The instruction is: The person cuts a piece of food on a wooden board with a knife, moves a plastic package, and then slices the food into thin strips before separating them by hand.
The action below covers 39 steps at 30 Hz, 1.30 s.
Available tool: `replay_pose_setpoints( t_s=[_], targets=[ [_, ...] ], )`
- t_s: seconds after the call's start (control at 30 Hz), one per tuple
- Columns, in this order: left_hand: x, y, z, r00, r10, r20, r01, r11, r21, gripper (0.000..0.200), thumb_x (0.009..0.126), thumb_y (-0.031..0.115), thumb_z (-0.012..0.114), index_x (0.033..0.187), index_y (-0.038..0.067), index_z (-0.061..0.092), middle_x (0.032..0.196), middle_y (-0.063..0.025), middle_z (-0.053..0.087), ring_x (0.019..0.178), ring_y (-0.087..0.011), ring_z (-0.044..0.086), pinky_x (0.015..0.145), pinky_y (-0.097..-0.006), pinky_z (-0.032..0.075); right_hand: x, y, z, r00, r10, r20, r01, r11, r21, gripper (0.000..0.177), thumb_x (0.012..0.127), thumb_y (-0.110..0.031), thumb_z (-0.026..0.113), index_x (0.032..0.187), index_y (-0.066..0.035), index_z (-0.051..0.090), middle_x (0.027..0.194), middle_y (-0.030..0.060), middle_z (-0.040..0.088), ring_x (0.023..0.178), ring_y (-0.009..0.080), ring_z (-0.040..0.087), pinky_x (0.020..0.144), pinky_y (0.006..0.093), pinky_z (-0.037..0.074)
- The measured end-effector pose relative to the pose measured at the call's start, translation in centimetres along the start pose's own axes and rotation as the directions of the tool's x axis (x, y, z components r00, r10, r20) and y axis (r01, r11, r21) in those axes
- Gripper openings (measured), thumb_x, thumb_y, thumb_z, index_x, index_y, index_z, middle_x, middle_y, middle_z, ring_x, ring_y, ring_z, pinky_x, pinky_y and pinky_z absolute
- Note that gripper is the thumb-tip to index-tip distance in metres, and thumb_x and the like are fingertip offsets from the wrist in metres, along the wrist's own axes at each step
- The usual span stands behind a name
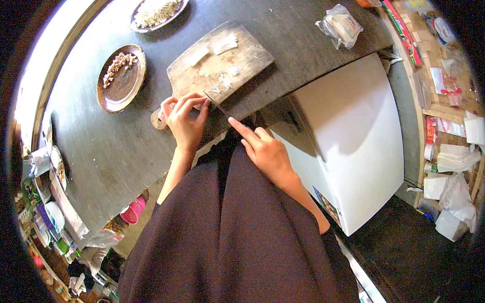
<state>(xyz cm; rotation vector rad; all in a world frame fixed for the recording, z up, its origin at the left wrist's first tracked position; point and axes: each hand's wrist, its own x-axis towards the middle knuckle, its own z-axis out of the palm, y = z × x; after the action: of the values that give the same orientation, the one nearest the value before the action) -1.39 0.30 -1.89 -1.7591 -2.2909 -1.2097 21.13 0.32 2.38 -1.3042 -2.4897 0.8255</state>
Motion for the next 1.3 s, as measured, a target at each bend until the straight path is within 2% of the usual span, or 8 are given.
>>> replay_pose_setpoints(
  t_s=[0.27, 0.33, 0.6, 0.67, 0.73, 0.8, 0.9, 1.3],
  targets=[
    [-0.2, -0.4, 0.3, 1.0, -0.009, 0.004, 0.009, 1.0, -0.019, 0.015, 0.075, 0.011, 0.084, 0.087, 0.017, 0.077, 0.101, 0.0068, 0.077, 0.103, -0.023, 0.055, 0.095, -0.037, 0.039, -0.1, 0.1, 0.6, 1.0, -0.02, -0.006, 0.02, 1.0, 0.005, 0.065, 0.097, -0.018, 0.065, 0.154, -0.039, 0.044, 0.082, 0.0131, 0.058, 0.068, 0.0357, 0.065, 0.063, 0.0464, 0.058],
    [-0.4, -0.7, 0.5, 1.0, -0.023, 0.004, 0.023, 0.999, -0.046, 0.012, 0.076, 0.02, 0.083, 0.086, 0.02, 0.077, 0.101, 0.0118, 0.074, 0.105, -0.024, 0.053, 0.1, -0.0429, 0.03, 0.0, 0.1, 0.7, 1.0, -0.024, -0.013, 0.024, 1.0, -0.003, 0.065, 0.097, -0.018, 0.065, 0.155, -0.039, 0.044, 0.082, 0.0131, 0.058, 0.068, 0.0358, 0.065, 0.063, 0.0464, 0.058],
    [-0.4, -0.6, 0.6, 1.0, -0.023, -0.008, 0.022, 0.998, -0.056, 0.012, 0.076, 0.018, 0.084, 0.086, 0.019, 0.077, 0.1, 0.0106, 0.075, 0.104, -0.0245, 0.053, 0.099, -0.0425, 0.032, 1.0, -1.3, 0.8, 0.992, 0.111, 0.06, -0.111, 0.994, 0.001, 0.063, 0.097, -0.014, 0.063, 0.152, -0.04, 0.048, 0.084, 0.013, 0.057, 0.073, 0.0351, 0.065, 0.071, 0.0469, 0.057],
    [-0.3, -0.4, 0.4, 1.0, -0.022, -0.015, 0.021, 0.998, -0.052, 0.012, 0.076, 0.018, 0.084, 0.086, 0.019, 0.077, 0.1, 0.0104, 0.075, 0.104, -0.0244, 0.053, 0.099, -0.0425, 0.032, 0.6, -1.1, 0.7, 0.994, 0.097, 0.041, -0.097, 0.995, 0.001, 0.063, 0.097, -0.014, 0.064, 0.152, -0.04, 0.049, 0.083, 0.0128, 0.057, 0.072, 0.0348, 0.065, 0.071, 0.0466, 0.056],
    [-0.1, 0.1, 0.0, 0.999, 0.011, -0.032, -0.011, 1.0, 0.008, 0.012, 0.076, 0.014, 0.085, 0.084, 0.018, 0.078, 0.099, 0.008, 0.076, 0.101, -0.0225, 0.055, 0.095, -0.0371, 0.038, 0.3, -0.7, 0.6, 0.996, 0.083, 0.025, -0.083, 0.997, 0.002, 0.063, 0.096, -0.013, 0.064, 0.151, -0.04, 0.049, 0.083, 0.0126, 0.057, 0.072, 0.0346, 0.065, 0.07, 0.0462, 0.056],
    [-0.3, -0.1, 0.2, 0.999, -0.009, -0.031, 0.008, 1.0, -0.018, 0.011, 0.076, 0.015, 0.085, 0.084, 0.019, 0.078, 0.099, 0.0082, 0.076, 0.102, -0.0225, 0.055, 0.095, -0.0371, 0.038, 0.2, -0.2, 0.4, 0.997, 0.043, -0.061, -0.044, 0.999, -0.012, 0.063, 0.095, -0.013, 0.066, 0.151, -0.039, 0.05, 0.081, 0.0122, 0.056, 0.07, 0.0336, 0.064, 0.069, 0.0455, 0.056],
    [-0.3, 0.0, 0.1, 0.999, -0.023, -0.022, 0.022, 0.999, -0.023, 0.01, 0.077, 0.016, 0.084, 0.084, 0.019, 0.078, 0.099, 0.0085, 0.076, 0.102, -0.0224, 0.055, 0.095, -0.0373, 0.038, 0.2, 0.5, -0.1, 0.997, 0.055, -0.048, -0.057, 0.997, -0.043, 0.065, 0.096, -0.018, 0.066, 0.153, -0.041, 0.046, 0.08, 0.0121, 0.056, 0.067, 0.0334, 0.064, 0.064, 0.0458, 0.057],
    [-0.3, 0.1, -0.1, 1.0, -0.018, -0.011, 0.018, 1.0, 0.009, 0.011, 0.078, 0.015, 0.083, 0.086, 0.018, 0.077, 0.1, 0.0084, 0.077, 0.105, -0.0218, 0.056, 0.096, -0.0379, 0.037, -0.3, -0.2, 0.4, 1.0, -0.005, -0.004, 0.005, 1.0, -0.002, 0.066, 0.097, -0.018, 0.066, 0.155, -0.04, 0.044, 0.08, 0.0116, 0.056, 0.067, 0.0326, 0.064, 0.064, 0.0448, 0.057]
  ],
)
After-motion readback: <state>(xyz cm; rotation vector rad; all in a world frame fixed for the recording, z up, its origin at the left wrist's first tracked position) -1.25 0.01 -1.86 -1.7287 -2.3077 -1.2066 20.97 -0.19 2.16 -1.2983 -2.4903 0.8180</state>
